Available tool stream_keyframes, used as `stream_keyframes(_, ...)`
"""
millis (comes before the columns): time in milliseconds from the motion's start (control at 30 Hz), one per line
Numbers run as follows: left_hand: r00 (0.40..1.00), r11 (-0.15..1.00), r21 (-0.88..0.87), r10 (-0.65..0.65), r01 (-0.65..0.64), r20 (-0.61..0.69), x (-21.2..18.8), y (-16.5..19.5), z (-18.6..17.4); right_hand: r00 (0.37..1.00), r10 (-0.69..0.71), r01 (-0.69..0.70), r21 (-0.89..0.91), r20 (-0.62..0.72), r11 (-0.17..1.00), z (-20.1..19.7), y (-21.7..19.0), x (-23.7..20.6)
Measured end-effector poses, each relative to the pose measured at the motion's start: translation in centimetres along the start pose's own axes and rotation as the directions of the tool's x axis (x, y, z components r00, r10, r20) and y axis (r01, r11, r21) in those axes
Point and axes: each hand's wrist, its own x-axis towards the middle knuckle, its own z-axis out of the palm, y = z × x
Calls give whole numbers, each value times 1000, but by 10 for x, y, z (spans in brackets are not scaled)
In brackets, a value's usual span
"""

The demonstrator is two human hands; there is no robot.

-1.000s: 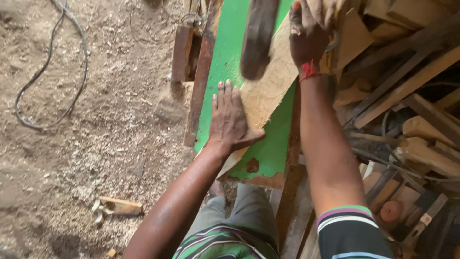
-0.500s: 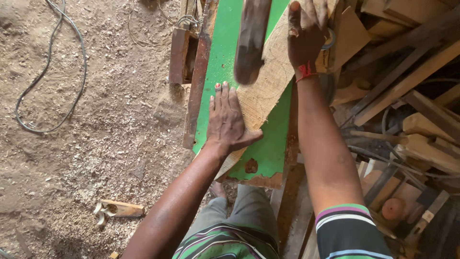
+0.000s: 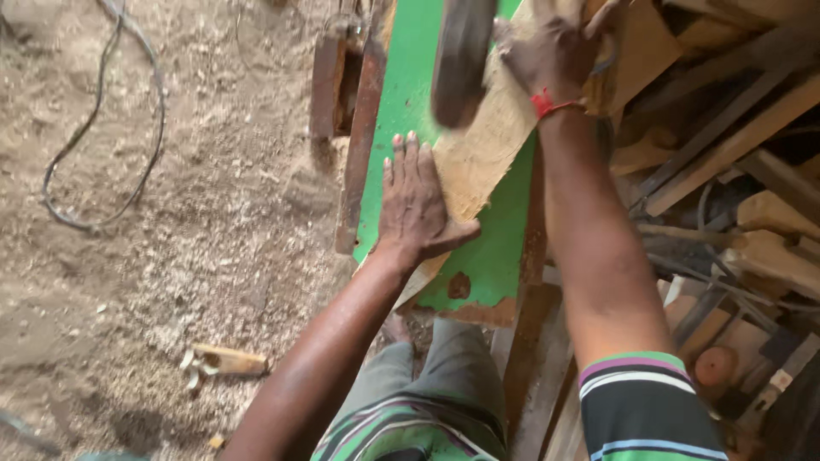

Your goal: The person opens a small packet, carries a rough wooden plank to a bandsaw, and guides the plank lengthwise through the moving blade with both hands, cutting it into a narrower board. The cutting continues through the end of the clip.

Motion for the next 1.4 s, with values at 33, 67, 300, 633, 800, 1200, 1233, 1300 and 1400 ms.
stream_keyframes(33, 1000, 1000, 8, 8, -8, 0, 1, 0, 1, 1000, -7, 7, 0, -4, 1000, -1, -1, -1)
stream_keyframes(67, 1000, 1000, 20, 8, -8, 6, 2, -1, 1, 1000, -6, 6, 4, 4, 1000, -2, -3, 0)
stream_keyframes(300, 1000, 999, 51, 12, -12, 13, 3, -6, 7, 1000, -7, 7, 9, 18, 1000, -5, -5, 0)
stream_keyframes(633, 1000, 999, 48, 6, -5, -10, -1, -3, 9, 997, -14, 13, 12, 73, 1000, 3, -4, 1)
stream_keyframes(800, 999, 999, 32, -35, 34, 37, 0, 6, 4, 968, 96, -103, 20, 233, 994, -6, -11, -1)
stream_keyframes(1200, 992, 995, 21, -103, 102, 78, -2, 20, -11, 990, 75, -85, 78, 123, 993, -3, -15, -4)
stream_keyframes(1233, 993, 995, 16, -97, 96, 73, -2, 21, -11, 988, 81, -91, 70, 135, 993, -3, -15, -5)
stream_keyframes(1300, 994, 996, 9, -86, 86, 64, -2, 21, -13, 987, 82, -92, 66, 141, 994, -4, -15, -5)
stream_keyframes(1400, 993, 995, -1, -99, 100, 67, -2, 21, -14, 990, 71, -79, 64, 121, 995, -5, -17, -4)
